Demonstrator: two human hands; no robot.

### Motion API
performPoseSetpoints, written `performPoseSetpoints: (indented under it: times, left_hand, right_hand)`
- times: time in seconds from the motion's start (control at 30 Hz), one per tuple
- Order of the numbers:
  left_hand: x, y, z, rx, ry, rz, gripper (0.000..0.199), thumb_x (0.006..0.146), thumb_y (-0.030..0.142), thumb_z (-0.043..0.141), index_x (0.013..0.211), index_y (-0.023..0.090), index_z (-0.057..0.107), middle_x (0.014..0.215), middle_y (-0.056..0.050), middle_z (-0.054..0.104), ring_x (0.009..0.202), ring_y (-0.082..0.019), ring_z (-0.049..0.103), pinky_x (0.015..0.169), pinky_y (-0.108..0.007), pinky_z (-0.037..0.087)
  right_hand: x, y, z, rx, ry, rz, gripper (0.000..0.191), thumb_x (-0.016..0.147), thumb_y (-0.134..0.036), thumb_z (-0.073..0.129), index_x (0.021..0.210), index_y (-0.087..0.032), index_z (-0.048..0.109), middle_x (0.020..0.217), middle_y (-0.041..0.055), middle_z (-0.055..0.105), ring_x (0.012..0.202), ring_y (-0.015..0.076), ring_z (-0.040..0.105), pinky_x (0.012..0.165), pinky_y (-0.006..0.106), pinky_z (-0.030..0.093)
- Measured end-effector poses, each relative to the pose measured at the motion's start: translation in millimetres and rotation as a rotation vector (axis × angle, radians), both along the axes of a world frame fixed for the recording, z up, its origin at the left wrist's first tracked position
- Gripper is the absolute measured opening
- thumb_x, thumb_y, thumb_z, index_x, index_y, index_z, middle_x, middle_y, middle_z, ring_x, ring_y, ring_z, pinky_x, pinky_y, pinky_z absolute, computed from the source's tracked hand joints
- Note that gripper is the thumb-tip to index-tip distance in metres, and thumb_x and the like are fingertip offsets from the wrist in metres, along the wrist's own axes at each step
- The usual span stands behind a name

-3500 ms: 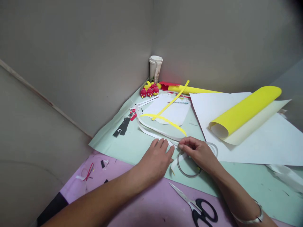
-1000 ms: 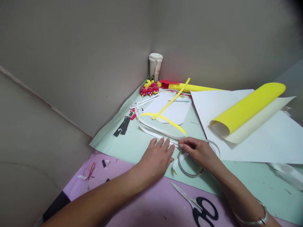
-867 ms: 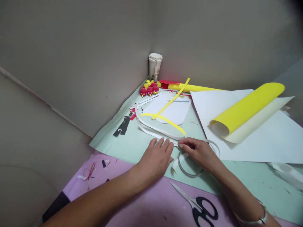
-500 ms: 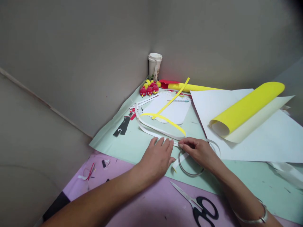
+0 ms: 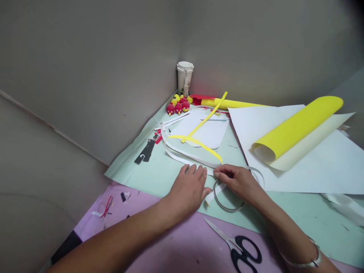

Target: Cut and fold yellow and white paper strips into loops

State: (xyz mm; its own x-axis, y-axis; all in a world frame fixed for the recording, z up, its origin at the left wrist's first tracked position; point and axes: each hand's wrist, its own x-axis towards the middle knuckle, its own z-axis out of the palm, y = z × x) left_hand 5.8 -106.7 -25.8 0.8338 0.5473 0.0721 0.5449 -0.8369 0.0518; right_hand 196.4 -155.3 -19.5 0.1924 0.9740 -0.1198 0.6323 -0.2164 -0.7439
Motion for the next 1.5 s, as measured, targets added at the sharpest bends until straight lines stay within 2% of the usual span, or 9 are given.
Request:
performPoseSetpoints:
  times: [0.37, 0.87, 1.3, 1.5]
  left_hand:
    - [-1, 1, -0.7, 0.011, -0.010, -0.020, 0.055, 0.097, 0.046, 0.045, 0.137, 0.008, 0.047, 0.123, -0.012, 0.060, 0.111, -0.029, 0.049, 0.099, -0.042, 0.034]
    - [-1, 2, -2.1, 0.036, -0.009, -0.030, 0.048, 0.097, 0.045, 0.045, 0.137, 0.018, 0.049, 0.120, -0.010, 0.059, 0.107, -0.028, 0.051, 0.096, -0.042, 0.035]
    - [2, 2, 3.1, 0.041, -0.013, -0.030, 0.048, 0.097, 0.047, 0.046, 0.138, 0.024, 0.048, 0.122, -0.010, 0.057, 0.108, -0.029, 0.051, 0.090, -0.041, 0.037]
    - [3, 3, 2.6, 0.032, -0.032, -0.036, 0.050, 0.096, 0.049, 0.046, 0.137, 0.021, 0.049, 0.120, -0.012, 0.056, 0.108, -0.030, 0.050, 0.089, -0.041, 0.038]
  right_hand:
    - [4, -1, 5.7, -0.028, -0.020, 0.004, 0.025, 0.083, -0.040, 0.056, 0.090, -0.024, 0.074, 0.083, 0.0015, 0.075, 0.075, 0.0205, 0.064, 0.069, 0.032, 0.046]
    - [7, -3, 15.0, -0.049, -0.063, 0.003, 0.021, 0.082, -0.039, 0.059, 0.093, -0.027, 0.073, 0.086, -0.0007, 0.075, 0.077, 0.0188, 0.067, 0.068, 0.028, 0.047]
    - [7, -6, 24.1, -0.049, -0.087, 0.011, 0.022, 0.082, -0.038, 0.057, 0.093, -0.026, 0.073, 0.084, -0.0002, 0.075, 0.071, 0.0174, 0.065, 0.065, 0.027, 0.047]
    - [9, -6, 25.4, -0.033, -0.087, 0.021, 0.021, 0.082, -0.036, 0.057, 0.093, -0.026, 0.072, 0.080, -0.0006, 0.074, 0.070, 0.0175, 0.064, 0.065, 0.027, 0.047]
